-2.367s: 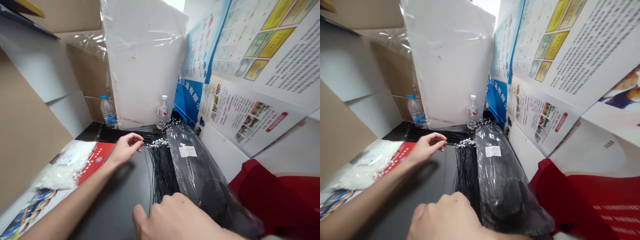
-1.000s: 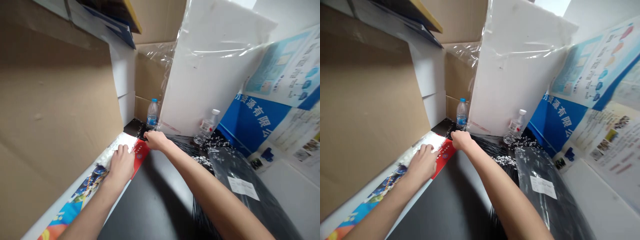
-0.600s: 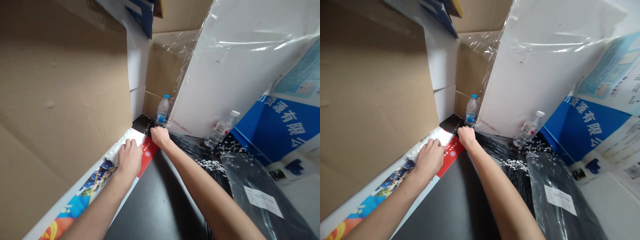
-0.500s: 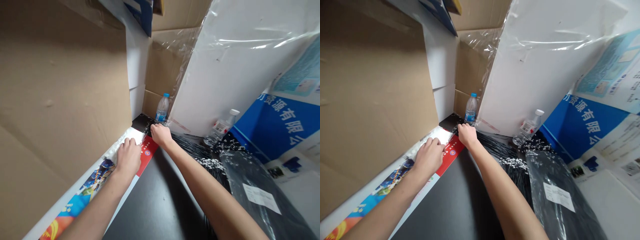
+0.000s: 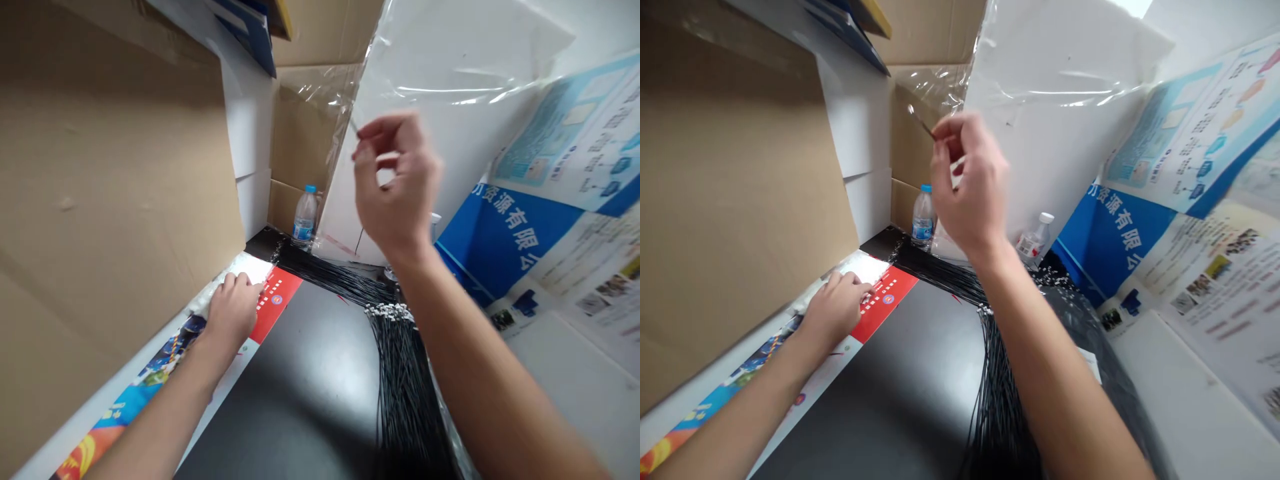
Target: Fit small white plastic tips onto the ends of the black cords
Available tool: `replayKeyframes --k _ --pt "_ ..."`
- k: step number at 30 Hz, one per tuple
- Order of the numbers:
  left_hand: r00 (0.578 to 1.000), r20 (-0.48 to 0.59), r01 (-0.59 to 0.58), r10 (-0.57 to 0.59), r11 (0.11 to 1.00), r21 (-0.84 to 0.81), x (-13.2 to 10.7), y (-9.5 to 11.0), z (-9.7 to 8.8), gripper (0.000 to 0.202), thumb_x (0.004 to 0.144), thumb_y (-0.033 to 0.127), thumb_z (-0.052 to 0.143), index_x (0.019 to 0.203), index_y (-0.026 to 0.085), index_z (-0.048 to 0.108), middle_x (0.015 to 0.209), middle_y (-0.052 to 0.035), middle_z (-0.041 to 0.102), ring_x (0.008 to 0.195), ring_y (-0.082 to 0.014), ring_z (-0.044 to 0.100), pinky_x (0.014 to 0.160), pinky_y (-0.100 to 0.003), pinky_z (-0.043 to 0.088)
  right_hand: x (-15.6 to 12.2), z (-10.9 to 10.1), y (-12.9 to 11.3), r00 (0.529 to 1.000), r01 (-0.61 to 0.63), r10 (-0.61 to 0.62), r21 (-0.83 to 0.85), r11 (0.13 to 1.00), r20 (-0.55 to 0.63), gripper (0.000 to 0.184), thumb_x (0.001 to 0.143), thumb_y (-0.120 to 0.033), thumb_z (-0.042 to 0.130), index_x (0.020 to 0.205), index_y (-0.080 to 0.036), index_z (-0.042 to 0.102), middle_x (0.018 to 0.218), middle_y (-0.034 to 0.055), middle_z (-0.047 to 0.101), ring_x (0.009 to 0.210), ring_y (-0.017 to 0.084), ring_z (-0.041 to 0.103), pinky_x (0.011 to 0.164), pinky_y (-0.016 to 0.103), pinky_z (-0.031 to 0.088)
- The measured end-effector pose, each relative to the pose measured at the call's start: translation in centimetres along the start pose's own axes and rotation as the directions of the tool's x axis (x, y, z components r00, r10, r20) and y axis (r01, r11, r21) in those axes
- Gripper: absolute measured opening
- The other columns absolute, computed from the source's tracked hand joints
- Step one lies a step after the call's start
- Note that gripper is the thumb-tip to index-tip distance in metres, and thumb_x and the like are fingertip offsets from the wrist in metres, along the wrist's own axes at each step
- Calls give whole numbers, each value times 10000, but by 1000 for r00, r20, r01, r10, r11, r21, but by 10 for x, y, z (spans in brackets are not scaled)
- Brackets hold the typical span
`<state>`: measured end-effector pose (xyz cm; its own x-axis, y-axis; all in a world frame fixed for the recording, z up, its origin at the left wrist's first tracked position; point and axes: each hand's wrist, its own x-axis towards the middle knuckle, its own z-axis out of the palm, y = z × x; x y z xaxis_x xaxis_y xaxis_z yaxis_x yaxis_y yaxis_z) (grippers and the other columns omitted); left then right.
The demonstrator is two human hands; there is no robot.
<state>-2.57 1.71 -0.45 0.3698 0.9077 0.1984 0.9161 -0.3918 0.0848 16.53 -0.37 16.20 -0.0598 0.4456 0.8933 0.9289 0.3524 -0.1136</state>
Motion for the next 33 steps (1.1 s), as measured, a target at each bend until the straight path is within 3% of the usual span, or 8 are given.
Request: replayKeyframes --k 3,6,10,13,17,19,26,33 --pt "1000 3 -17 16 998 54 -1 7 1 395 816 38 426 1004 177 745 1045 -156 665 989 -301 566 811 -380 468 5 -55 -25 983 161 -172 -135 978 -68 183 951 -220 418 1017 -229 589 1017 53 654 919 183 644 796 326 537" --pt "1000 -11 -6 7 996 94 -4 11 0 382 861 86 397 1034 139 733 1047 -179 663 990 -318 584 807 -392 483 -2 -96 -45 967 254 -253 -300 920 43 223 950 -219 394 984 -258 612 923 54 668 885 220 635 777 358 522" --pt "1000 -19 -8 10 998 64 -7 8 0 404 879 89 360 1028 151 730 1002 -177 662 968 -322 608 726 -379 499 -33 -130 -53 943 311 -202 -493 813 262 225 957 -237 401 935 -244 624 873 79 676 842 262 630 755 405 476" --pt "999 -35 -12 14 998 59 -8 5 4 445 881 60 325 974 176 745 946 -173 651 933 -321 619 671 -364 483 -64 -146 -46 867 340 -30 -547 765 497 185 942 -263 451 863 -224 614 814 68 678 716 235 632 575 350 423" --pt "996 -85 -5 5 1000 3 -8 4 8 441 905 96 323 893 193 752 900 -158 635 895 -331 610 639 -386 481 -94 -155 -33 700 207 303 -590 781 647 174 913 -195 491 772 -223 590 716 1 671 576 157 605 514 279 348" --pt "996 -86 3 -3 1000 2 -8 4 9 420 909 119 338 850 211 743 878 -133 626 880 -320 609 633 -381 482 -99 -156 -30 662 145 378 -606 782 647 175 920 -200 492 780 -224 595 739 -10 686 584 152 613 520 276 334" --pt "998 -41 -34 37 997 71 -6 7 2 402 901 120 341 873 175 738 954 -157 648 933 -340 607 718 -431 503 -96 -159 -32 755 92 303 -552 829 581 185 950 -258 478 831 -225 615 782 -4 692 667 173 637 548 280 334" --pt "985 -54 -164 162 986 -24 -3 17 5 339 915 249 405 886 165 732 1079 -153 668 1058 -329 559 871 -400 485 -100 -121 -21 674 -86 238 -245 966 699 117 914 -200 519 849 -219 615 771 -32 667 698 129 607 614 243 391"
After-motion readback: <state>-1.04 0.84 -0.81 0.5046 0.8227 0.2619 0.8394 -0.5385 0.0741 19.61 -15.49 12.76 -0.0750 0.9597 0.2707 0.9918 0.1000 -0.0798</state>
